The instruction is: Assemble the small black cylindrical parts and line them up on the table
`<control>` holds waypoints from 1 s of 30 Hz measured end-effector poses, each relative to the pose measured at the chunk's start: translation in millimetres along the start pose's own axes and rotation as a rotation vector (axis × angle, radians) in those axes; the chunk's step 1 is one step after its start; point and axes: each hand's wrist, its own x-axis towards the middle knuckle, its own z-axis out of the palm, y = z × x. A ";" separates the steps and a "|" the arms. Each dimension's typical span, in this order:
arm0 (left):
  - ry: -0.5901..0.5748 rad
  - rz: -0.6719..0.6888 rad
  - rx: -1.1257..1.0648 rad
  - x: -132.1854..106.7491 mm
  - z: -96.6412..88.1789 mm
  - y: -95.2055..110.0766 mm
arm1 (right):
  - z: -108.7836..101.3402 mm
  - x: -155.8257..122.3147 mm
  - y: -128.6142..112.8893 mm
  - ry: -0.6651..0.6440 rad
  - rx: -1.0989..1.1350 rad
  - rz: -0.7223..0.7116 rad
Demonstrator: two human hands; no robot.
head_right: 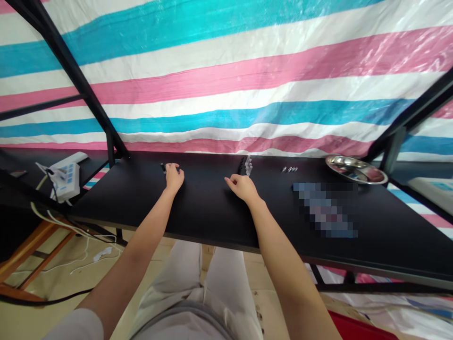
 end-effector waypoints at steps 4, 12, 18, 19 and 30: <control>-0.020 -0.011 -0.166 -1.3 7.8 5.4 | 1.3 -0.8 -3.1 0.004 0.016 -0.018; -0.394 -0.252 -0.898 -21.2 23.1 34.2 | 5.1 -3.0 -23.4 -0.048 0.088 -0.076; -0.684 -0.170 -1.213 -33.9 13.1 46.6 | 8.9 -5.9 -39.1 -0.113 0.155 -0.135; -0.720 -0.157 -1.241 -34.9 11.6 47.1 | 9.6 -6.2 -40.7 -0.125 0.145 -0.152; -0.775 -0.074 -1.161 -36.7 15.7 43.9 | 11.3 -5.2 -37.8 -0.060 0.063 -0.167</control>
